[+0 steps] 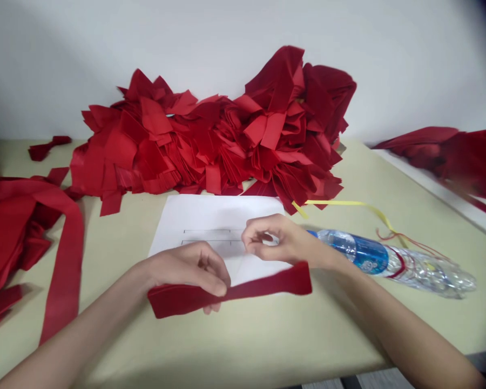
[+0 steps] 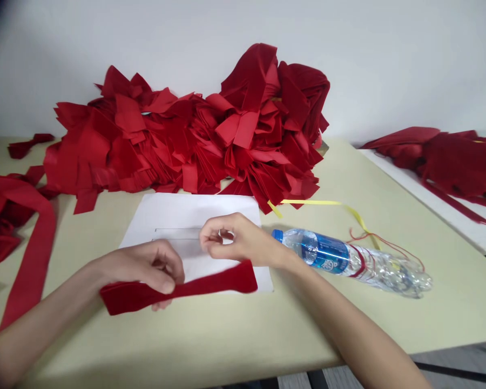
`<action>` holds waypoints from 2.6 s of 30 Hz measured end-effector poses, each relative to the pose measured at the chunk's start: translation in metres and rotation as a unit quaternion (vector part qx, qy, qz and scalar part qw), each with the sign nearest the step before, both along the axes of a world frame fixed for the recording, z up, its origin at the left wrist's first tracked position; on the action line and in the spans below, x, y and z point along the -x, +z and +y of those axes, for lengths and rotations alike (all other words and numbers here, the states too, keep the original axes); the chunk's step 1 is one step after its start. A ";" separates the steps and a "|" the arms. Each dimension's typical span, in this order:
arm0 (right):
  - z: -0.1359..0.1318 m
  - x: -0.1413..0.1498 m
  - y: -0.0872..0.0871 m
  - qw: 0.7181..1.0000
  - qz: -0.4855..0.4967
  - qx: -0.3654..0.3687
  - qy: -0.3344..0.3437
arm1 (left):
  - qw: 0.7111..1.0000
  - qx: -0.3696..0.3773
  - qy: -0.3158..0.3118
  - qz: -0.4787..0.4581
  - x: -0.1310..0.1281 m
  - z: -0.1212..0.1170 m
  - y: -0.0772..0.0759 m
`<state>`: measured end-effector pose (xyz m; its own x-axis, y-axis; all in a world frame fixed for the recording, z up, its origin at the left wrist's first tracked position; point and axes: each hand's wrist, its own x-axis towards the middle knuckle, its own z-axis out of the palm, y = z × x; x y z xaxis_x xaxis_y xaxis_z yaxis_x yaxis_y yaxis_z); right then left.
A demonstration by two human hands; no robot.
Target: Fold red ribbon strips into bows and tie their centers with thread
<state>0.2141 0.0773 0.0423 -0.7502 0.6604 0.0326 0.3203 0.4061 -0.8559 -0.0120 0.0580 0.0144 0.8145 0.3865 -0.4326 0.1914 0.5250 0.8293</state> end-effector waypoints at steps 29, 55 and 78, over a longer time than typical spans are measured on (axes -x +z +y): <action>0.016 -0.032 0.010 0.978 -0.198 -0.068 -0.003 | 0.852 0.027 0.513 -0.100 0.038 0.051 -0.029; 0.005 -0.003 0.007 0.980 -0.009 0.113 -0.162 | 0.949 0.040 0.239 -0.200 -0.014 -0.001 -0.017; -0.014 0.023 -0.014 0.975 0.083 0.105 -0.176 | 0.939 0.007 0.286 -0.189 -0.017 -0.002 -0.017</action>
<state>0.1910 0.0633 0.0281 -0.4717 0.8812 -0.0300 0.2590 0.1060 -0.9600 0.0047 0.0559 -0.0031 0.5720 0.8040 -0.1622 -0.4320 0.4634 0.7737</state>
